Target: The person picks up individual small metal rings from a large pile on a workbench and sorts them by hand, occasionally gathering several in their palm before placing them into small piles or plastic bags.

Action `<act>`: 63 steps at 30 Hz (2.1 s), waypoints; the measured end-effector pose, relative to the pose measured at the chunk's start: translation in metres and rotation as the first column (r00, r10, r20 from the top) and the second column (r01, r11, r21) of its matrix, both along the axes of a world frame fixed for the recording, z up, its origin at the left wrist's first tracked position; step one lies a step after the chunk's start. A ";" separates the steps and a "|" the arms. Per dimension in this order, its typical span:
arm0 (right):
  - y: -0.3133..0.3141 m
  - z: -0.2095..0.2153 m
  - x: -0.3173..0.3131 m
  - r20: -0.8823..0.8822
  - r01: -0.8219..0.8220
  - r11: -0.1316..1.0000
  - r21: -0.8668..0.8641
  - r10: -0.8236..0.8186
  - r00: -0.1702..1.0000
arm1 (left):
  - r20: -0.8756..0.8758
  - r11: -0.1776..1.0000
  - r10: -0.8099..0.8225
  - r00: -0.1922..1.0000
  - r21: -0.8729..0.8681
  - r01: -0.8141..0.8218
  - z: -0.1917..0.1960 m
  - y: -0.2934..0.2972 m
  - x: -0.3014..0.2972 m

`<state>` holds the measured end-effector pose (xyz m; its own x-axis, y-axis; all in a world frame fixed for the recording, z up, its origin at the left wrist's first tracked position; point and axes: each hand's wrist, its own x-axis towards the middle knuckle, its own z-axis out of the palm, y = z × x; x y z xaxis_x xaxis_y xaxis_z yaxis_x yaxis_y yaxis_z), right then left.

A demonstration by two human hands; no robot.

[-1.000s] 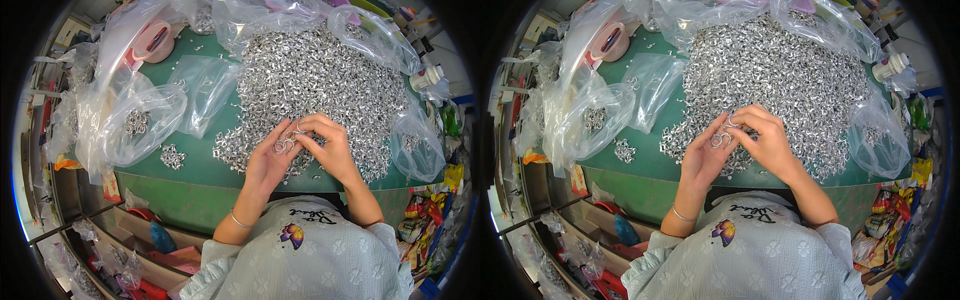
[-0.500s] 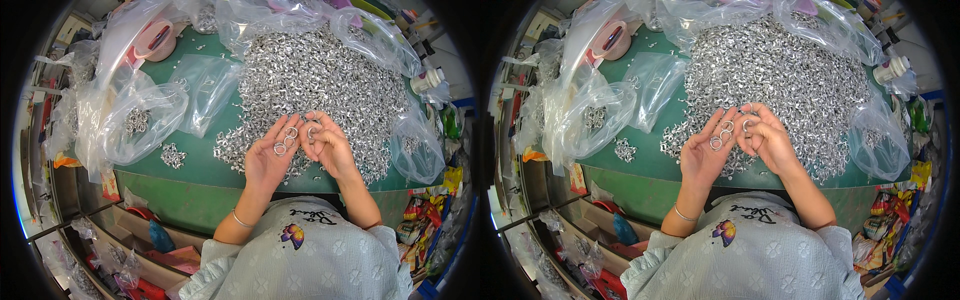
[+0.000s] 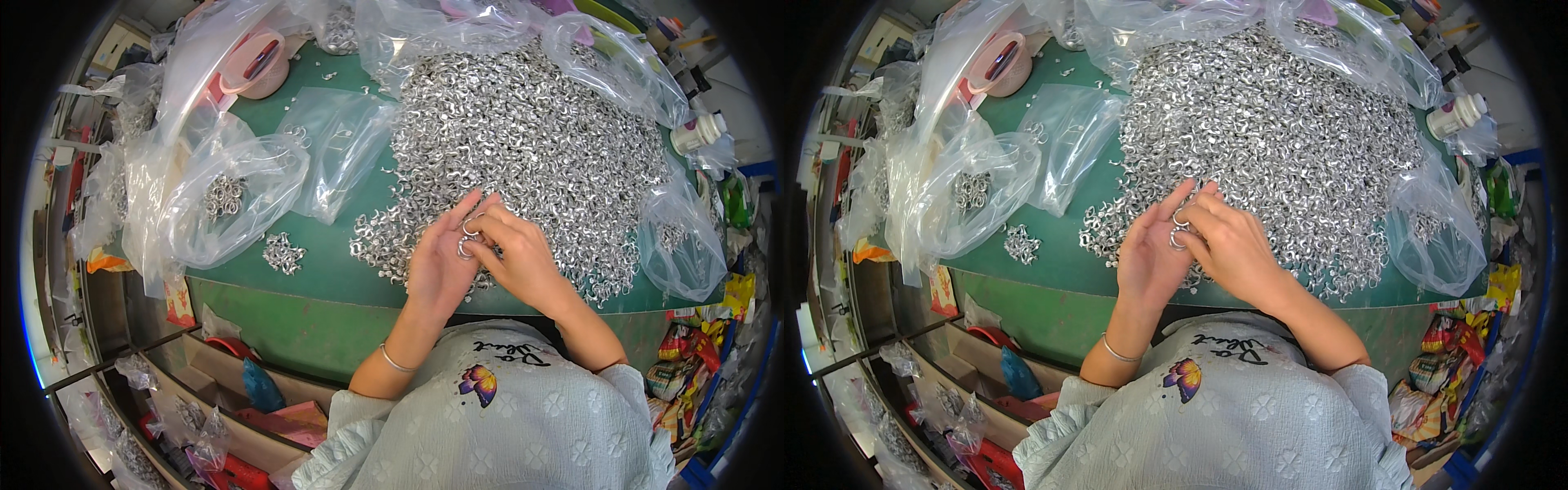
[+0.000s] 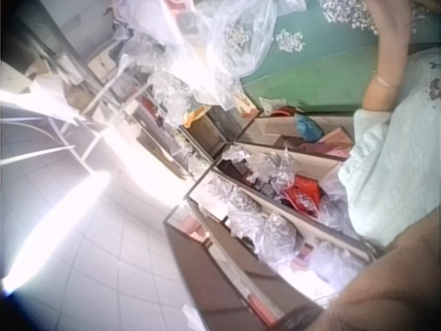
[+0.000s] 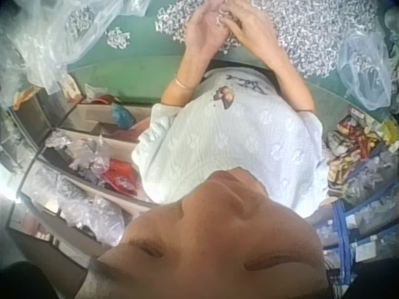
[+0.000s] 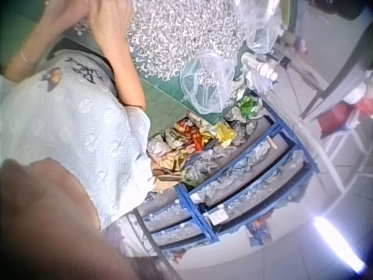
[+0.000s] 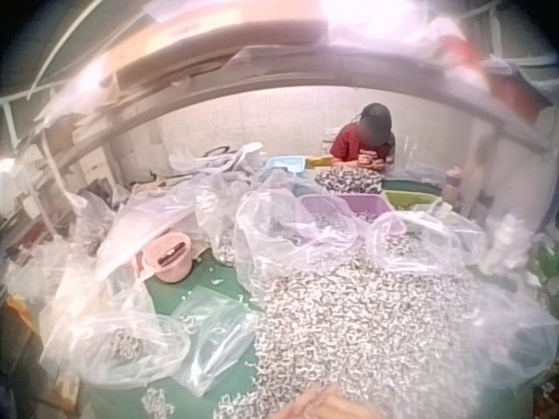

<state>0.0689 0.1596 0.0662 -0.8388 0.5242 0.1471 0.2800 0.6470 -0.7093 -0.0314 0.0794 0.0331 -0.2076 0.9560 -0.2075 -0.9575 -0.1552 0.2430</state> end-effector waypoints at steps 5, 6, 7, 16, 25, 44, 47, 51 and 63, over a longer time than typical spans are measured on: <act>0.002 0.007 0.000 -0.015 0.002 0.991 -0.130 -0.004 1.000 | 0.014 1.000 -0.007 1.000 -0.027 0.007 -0.002 -0.002 -0.001; 0.004 0.010 0.001 -0.009 0.000 0.977 -0.215 -0.002 1.000 | -0.004 1.000 -0.013 1.000 -0.022 0.013 -0.003 -0.001 -0.002; 0.005 0.007 0.002 -0.070 -0.035 0.923 -0.384 0.009 0.998 | -0.022 1.000 -0.019 1.000 -0.017 0.019 -0.005 -0.001 -0.002; 0.011 0.003 0.000 -0.213 -0.213 0.104 -0.971 0.018 0.977 | 0.002 0.999 -0.045 0.999 0.009 0.045 -0.008 0.002 0.002; 0.006 0.014 0.005 -0.071 -0.091 0.234 -0.968 0.094 0.993 | -0.239 0.990 -0.006 0.971 -0.139 -0.028 -0.011 -0.005 0.004; 0.005 -0.021 0.030 -0.042 0.011 0.269 -0.963 -0.191 0.981 | 0.161 0.998 0.000 0.987 -0.067 0.011 -0.021 -0.006 0.003; 0.004 -0.022 0.025 -0.037 0.022 0.291 -0.956 -0.195 0.980 | -0.014 0.977 -0.002 1.000 -0.213 -0.001 -0.006 -0.005 0.006; 0.006 -0.018 0.025 -0.013 0.043 0.338 -0.940 -0.161 0.987 | -0.198 0.980 -0.069 0.978 -0.198 0.029 -0.010 -0.009 0.003; 0.002 -0.013 0.030 -0.057 0.010 0.182 -0.983 -0.358 0.932 | -0.239 0.905 0.011 0.971 -0.411 -0.111 0.005 -0.008 0.010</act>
